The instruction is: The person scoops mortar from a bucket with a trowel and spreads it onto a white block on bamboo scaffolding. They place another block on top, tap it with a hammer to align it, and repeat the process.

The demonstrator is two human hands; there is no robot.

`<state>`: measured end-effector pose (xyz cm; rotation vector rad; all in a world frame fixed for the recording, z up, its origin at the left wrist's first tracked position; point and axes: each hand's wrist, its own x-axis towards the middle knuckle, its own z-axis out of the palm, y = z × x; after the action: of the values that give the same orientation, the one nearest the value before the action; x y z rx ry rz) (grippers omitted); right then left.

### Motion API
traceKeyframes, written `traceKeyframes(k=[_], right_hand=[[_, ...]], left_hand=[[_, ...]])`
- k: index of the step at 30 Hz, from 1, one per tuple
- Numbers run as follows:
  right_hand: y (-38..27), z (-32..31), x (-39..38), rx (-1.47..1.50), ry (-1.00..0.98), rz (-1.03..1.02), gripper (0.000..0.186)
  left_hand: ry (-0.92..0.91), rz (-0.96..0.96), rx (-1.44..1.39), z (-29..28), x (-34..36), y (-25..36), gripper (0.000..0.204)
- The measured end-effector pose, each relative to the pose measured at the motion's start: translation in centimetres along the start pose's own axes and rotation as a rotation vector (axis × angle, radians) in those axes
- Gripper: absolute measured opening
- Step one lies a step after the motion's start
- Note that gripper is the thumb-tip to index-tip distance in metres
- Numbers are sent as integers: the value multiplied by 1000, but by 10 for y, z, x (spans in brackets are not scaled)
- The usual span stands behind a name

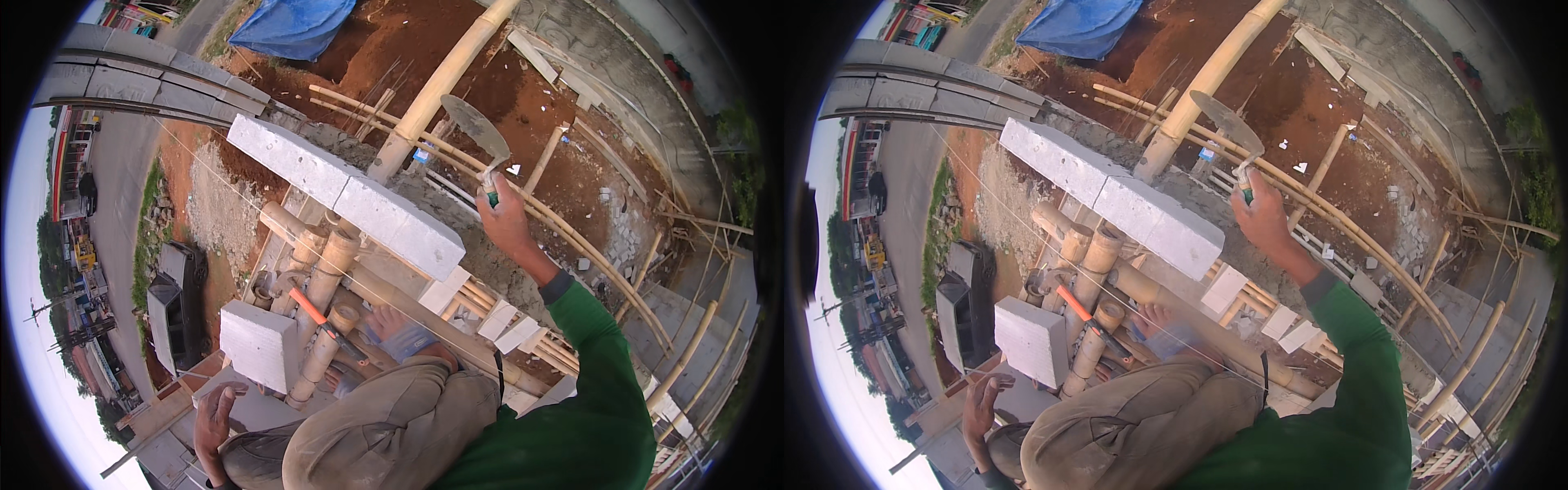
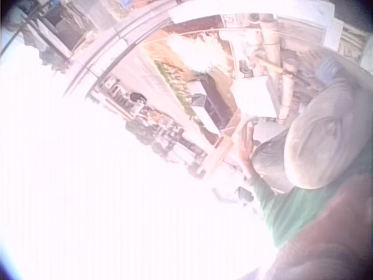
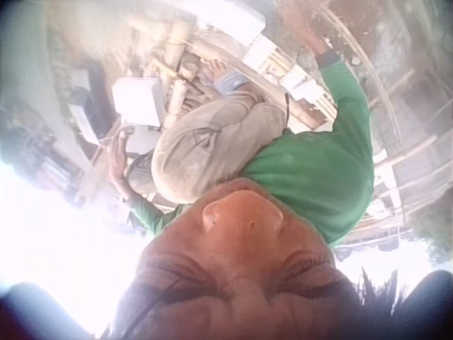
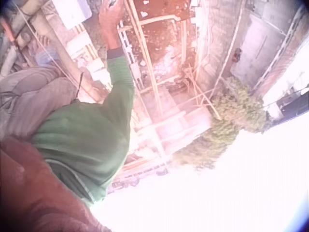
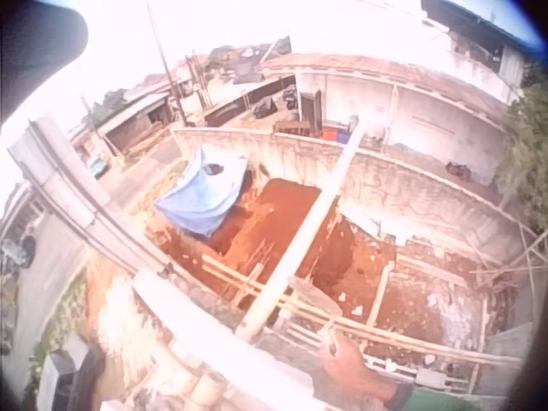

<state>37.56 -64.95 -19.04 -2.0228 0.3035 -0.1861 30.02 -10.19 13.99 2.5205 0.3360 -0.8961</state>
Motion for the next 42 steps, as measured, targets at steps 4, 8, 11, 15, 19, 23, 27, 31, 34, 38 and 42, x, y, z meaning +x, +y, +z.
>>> traceKeyframes(k=[4,8,11,15,19,23,27,31,34,38,42], right_hand=[[-14,-24,57,-100,4,-20,35],[10,-24,65,-413,-269,112,43],[24,-19,51,-468,-468,277,45],[19,-8,43,-513,-527,250,43],[13,-4,37,-497,-554,220,46],[27,-17,1,-428,-500,256,49],[47,-64,-61,-481,-495,461,49],[63,-101,-125,-394,-428,506,51],[79,-110,-163,-423,-357,495,47],[101,-89,-186,-349,-310,579,47],[101,-62,-193,-298,-334,671,45]], left_hand=[[31,35,8,0,2,-2,58],[22,107,64,-3,6,-10,57],[11,102,3,-2,8,-14,55],[18,101,-29,0,13,-15,55],[-19,92,6,-1,16,-12,55],[-41,49,7,-3,15,-14,55],[-52,74,12,-2,21,-18,58],[-50,97,-11,0,27,-17,61],[-63,115,28,-1,31,-11,62],[-61,107,20,-1,31,-7,61],[-55,107,9,-1,28,-11,59]])
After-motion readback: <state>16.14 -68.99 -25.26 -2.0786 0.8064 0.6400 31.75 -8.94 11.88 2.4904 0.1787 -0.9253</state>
